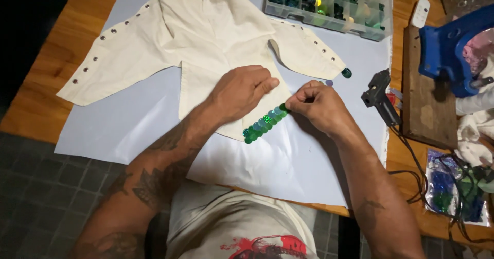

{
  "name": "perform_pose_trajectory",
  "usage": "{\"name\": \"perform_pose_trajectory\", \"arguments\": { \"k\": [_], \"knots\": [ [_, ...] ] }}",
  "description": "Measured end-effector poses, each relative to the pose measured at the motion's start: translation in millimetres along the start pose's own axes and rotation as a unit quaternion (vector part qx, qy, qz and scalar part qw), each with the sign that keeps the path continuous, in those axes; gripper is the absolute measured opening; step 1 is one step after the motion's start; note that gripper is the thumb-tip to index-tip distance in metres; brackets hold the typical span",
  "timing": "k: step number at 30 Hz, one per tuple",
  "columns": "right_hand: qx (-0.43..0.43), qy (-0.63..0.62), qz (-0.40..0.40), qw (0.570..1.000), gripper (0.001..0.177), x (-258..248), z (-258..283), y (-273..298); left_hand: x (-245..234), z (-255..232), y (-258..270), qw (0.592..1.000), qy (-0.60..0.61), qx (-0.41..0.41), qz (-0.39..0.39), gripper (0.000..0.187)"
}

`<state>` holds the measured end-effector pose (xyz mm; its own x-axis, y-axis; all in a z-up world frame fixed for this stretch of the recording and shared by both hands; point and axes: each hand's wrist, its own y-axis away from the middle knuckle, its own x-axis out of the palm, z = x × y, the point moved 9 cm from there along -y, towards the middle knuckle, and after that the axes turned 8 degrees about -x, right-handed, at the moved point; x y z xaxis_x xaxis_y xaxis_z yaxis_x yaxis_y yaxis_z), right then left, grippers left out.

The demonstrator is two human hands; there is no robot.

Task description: Decorate a white garment by adhering green sequins using a hot glue gun

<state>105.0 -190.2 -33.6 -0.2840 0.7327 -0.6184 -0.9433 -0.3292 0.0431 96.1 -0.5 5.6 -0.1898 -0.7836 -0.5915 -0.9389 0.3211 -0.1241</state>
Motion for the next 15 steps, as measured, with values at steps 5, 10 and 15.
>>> {"name": "perform_pose_trajectory", "arguments": {
  "k": [5, 10, 15],
  "knots": [
    [-0.004, 0.026, -0.003, 1.0, 0.017, 2, 4, 1, -6, -27, 12, 0.997, -0.037, 0.075, 0.003, 0.019],
    [0.013, 0.04, -0.014, 0.999, 0.018, 3, 11, 7, 13, -13, 8, 0.993, -0.067, 0.085, 0.04, 0.024],
    [0.011, 0.075, -0.035, 0.997, 0.02, 2, -1, 7, 24, -15, 11, 0.986, -0.096, 0.127, 0.049, 0.028]
  ]
}}
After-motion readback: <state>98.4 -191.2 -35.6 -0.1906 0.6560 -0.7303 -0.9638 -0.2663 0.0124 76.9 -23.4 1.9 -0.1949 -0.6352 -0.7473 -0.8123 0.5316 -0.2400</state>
